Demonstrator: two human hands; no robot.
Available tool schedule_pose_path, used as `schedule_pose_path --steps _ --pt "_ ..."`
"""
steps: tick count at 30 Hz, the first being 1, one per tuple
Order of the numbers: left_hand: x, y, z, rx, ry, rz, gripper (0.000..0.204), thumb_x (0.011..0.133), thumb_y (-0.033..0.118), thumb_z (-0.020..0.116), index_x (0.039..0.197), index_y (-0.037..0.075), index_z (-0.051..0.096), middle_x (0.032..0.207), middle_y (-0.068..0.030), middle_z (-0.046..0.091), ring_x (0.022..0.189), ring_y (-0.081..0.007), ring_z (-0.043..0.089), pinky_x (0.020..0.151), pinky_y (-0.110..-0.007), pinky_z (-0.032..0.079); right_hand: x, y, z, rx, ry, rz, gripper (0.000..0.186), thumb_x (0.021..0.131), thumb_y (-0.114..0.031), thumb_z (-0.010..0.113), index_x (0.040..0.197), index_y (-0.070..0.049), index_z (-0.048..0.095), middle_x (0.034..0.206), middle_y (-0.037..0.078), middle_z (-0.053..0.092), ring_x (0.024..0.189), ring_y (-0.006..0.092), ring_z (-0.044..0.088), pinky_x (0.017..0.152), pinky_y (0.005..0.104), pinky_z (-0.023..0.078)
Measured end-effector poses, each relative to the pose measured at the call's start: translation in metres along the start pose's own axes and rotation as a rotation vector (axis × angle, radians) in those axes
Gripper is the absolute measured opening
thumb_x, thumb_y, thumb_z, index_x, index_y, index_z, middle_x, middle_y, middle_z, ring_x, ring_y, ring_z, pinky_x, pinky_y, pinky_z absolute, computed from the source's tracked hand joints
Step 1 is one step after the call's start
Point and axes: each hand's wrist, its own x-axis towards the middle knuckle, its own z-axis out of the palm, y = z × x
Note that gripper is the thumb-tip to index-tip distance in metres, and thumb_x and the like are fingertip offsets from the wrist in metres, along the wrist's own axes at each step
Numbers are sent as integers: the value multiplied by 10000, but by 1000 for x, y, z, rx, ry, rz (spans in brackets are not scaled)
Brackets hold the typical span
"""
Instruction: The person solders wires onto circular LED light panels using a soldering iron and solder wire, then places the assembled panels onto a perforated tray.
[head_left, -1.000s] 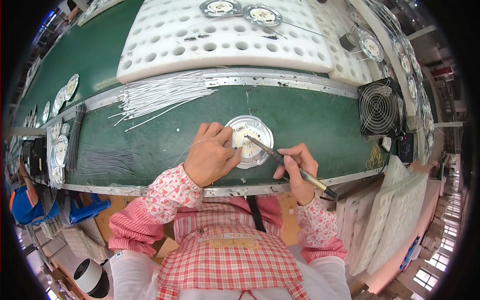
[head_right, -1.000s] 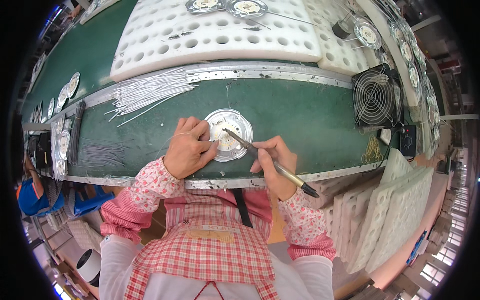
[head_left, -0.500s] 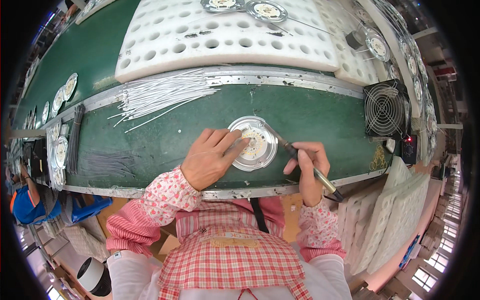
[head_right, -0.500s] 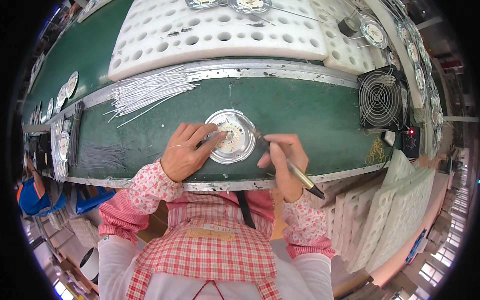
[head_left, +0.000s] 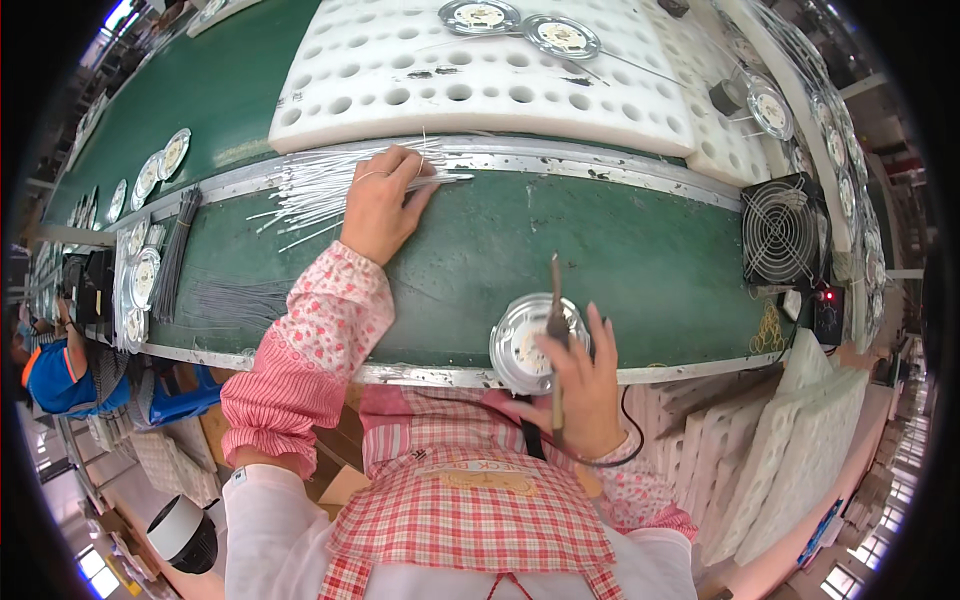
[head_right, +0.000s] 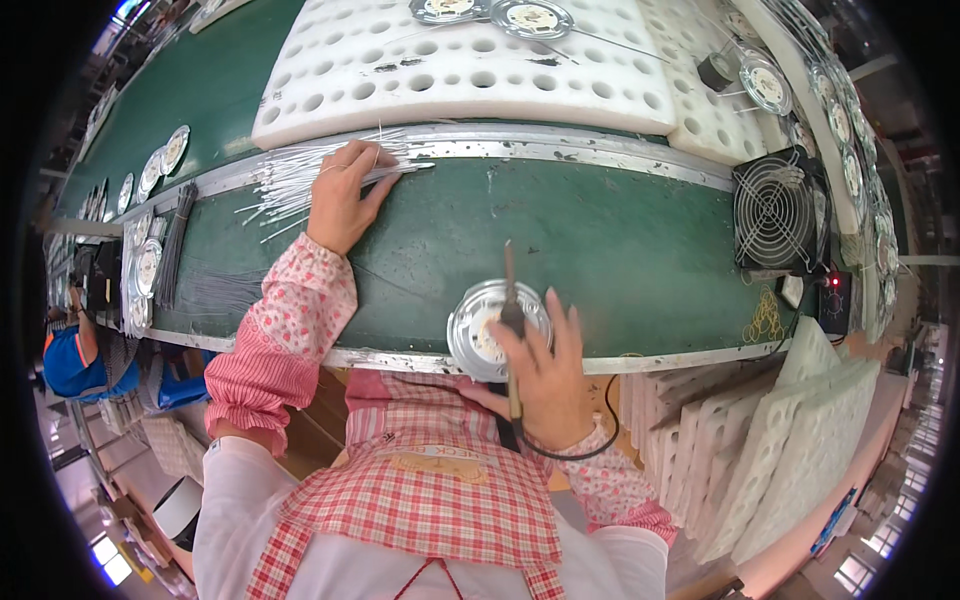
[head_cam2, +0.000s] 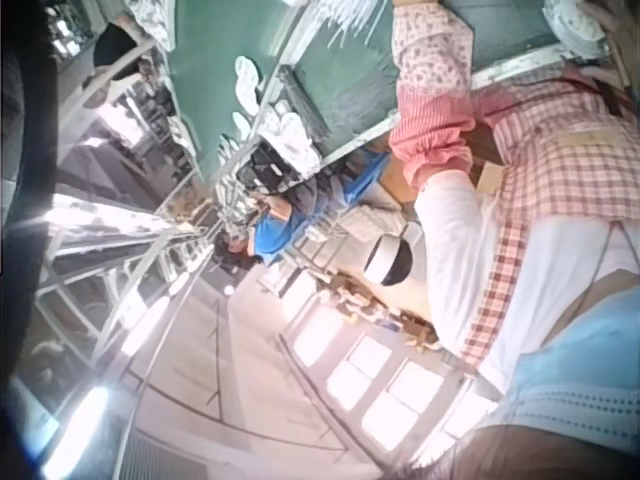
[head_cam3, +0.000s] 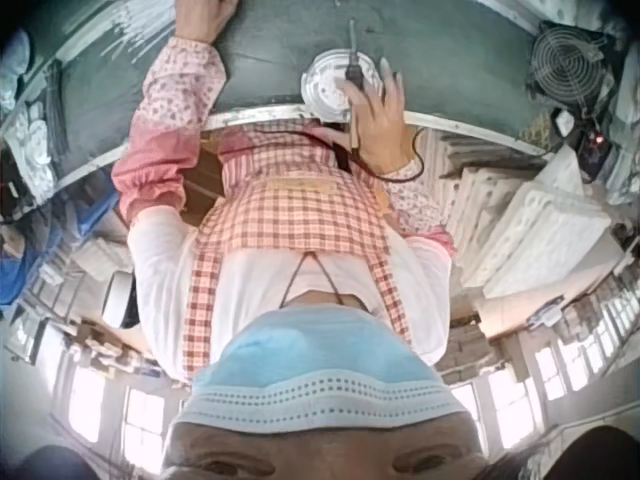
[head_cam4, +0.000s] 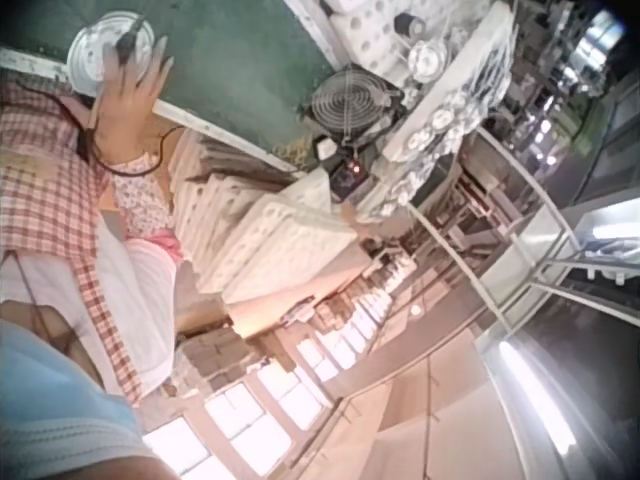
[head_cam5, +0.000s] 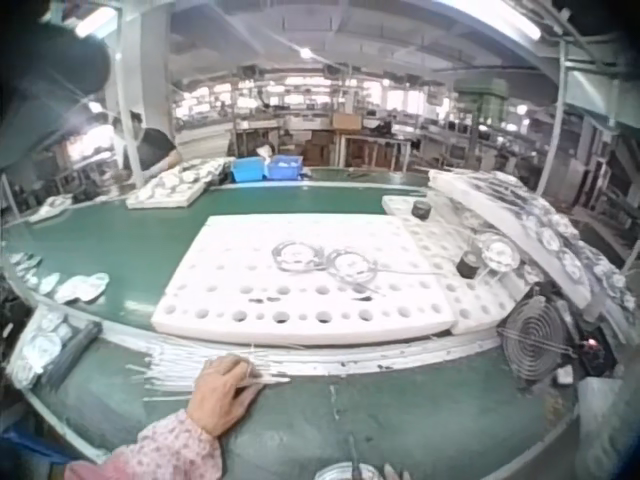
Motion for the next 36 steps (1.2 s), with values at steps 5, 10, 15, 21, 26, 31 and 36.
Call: schedule_pose_path --steps 5,10,15,21,26,31,36 --pt "3 -20 -4 -306 25 18 91 819 117 746 892 66 726 931 -79 709 887 -260 671 823 -341 491 -20 6 -5 2 58 -179 479 800 -87 651 1276 -105 598 1144 198 624 1159 386 596 990 536 479" --pt "14 3 -52 -400 211 -191 174 914 119 686 1069 68 749 831 -39 649 777 -128 597 733 -264 463 4 -6 -24 188 256 29 374 818 -62 702 1183 -75 621 1001 165 669 865 287 692 721 339 564" --pt "-23 67 -63 -365 -12 31 316 886 -34 639 1177 70 706 828 -64 604 724 -147 574 652 -242 450 55 9 -11 666 276 664 306 868 -135 742 1127 -50 604 802 78 652 588 108 598 517 265 501" --pt "-40 107 -9 -636 -166 -116 151 814 8 740 963 36 742 820 -82 671 634 -161 605 595 -275 477 61 12 5 671 344 589 322 890 -159 729 1154 -36 590 803 60 642 565 80 578 449 229 453" --pt "-41 112 5 -653 -137 -107 142 806 16 743 945 36 727 829 -73 664 627 -163 610 582 -277 477 62 11 3 645 321 585 311 904 -144 713 1160 -25 585 829 71 648 607 99 592 513 250 478" --pt "-45 115 6 -444 -46 44 153 767 18 749 907 66 708 801 -44 638 622 -197 579 590 -313 450 61 7 1 543 329 490 318 885 -79 712 1166 -10 578 912 110 657 752 173 628 665 294 503" --pt "-50 118 1 -411 26 72 157 756 24 750 895 79 702 797 -34 629 632 -207 561 609 -327 438 58 -1 -3 469 357 354 317 869 -31 704 1160 -7 581 954 121 660 787 216 637 705 309 507"
